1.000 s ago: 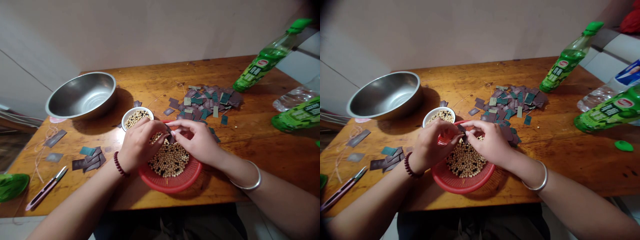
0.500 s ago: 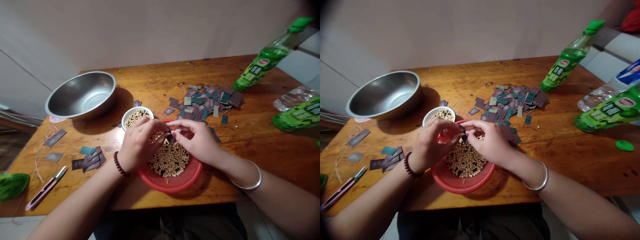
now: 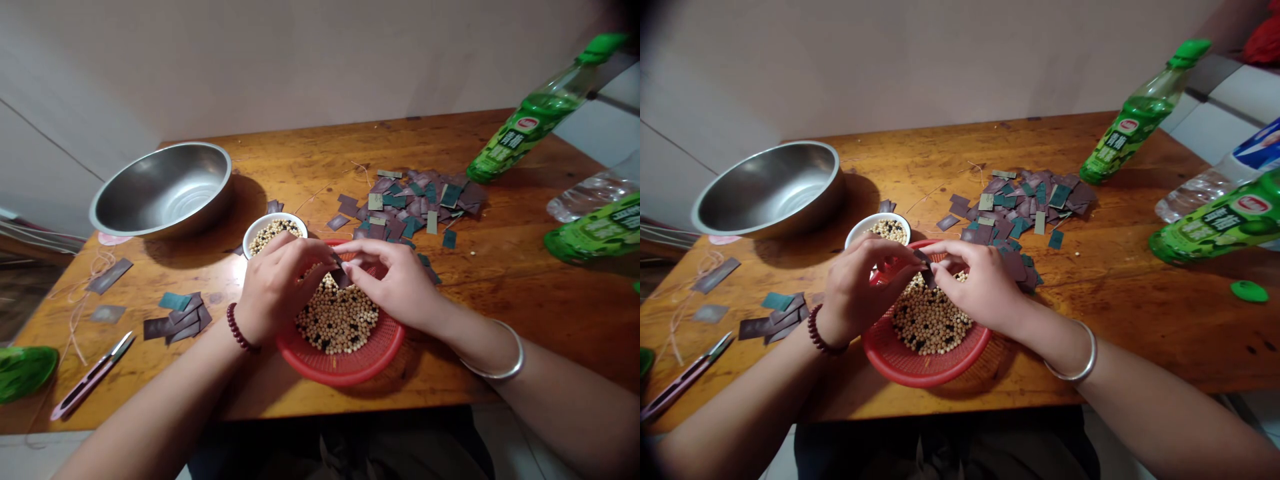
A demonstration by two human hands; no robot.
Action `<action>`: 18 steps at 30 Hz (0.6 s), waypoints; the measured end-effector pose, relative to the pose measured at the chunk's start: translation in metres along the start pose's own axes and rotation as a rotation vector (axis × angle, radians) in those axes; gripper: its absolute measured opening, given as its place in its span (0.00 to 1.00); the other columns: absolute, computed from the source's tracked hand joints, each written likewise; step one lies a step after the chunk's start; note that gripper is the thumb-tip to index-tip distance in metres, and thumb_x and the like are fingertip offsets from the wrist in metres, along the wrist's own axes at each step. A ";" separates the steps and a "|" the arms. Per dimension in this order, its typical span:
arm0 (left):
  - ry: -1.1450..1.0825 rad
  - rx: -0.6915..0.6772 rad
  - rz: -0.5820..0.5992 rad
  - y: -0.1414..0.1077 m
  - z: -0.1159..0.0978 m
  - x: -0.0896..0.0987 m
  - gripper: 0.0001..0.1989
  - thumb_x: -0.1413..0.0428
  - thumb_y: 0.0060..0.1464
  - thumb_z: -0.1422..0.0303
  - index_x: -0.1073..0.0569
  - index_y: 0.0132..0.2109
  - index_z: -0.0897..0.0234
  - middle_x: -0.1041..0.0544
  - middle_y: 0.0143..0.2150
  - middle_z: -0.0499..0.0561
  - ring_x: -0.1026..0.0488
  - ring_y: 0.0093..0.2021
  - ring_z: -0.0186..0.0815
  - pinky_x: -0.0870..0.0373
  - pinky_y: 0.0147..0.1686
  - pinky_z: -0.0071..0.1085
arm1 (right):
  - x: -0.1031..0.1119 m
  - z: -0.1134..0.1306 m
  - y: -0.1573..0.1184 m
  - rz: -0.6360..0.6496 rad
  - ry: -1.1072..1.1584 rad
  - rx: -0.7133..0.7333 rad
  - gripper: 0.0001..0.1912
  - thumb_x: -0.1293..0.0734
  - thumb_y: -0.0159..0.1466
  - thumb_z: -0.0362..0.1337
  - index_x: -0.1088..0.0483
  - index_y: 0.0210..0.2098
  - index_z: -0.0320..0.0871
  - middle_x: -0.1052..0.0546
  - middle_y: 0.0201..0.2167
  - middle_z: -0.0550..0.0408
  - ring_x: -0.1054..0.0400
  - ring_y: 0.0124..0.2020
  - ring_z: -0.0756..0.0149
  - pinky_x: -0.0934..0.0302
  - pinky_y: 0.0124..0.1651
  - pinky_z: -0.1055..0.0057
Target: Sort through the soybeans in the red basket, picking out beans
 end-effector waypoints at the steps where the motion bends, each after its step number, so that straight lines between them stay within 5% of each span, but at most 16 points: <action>1: -0.002 -0.003 0.001 0.000 0.000 0.000 0.07 0.43 0.51 0.70 0.31 0.39 0.64 0.25 0.33 0.48 0.30 0.32 0.29 0.31 0.32 0.27 | 0.000 0.000 0.000 0.000 0.002 -0.001 0.15 0.38 0.58 0.30 0.28 0.44 0.42 0.22 0.34 0.52 0.28 0.30 0.68 0.33 0.32 0.73; 18: 0.026 0.006 -0.002 0.001 -0.002 0.001 0.10 0.42 0.49 0.69 0.32 0.39 0.63 0.24 0.33 0.47 0.30 0.34 0.29 0.31 0.34 0.26 | 0.000 0.000 0.000 -0.013 0.011 0.003 0.14 0.38 0.58 0.30 0.28 0.44 0.42 0.23 0.35 0.52 0.28 0.30 0.69 0.33 0.34 0.73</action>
Point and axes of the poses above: each hand's wrist, its own y-axis towards the middle knuckle, its own x-axis out of the back of the hand, z = x × y, the point moved 6 cm from there along y, towards the middle knuckle
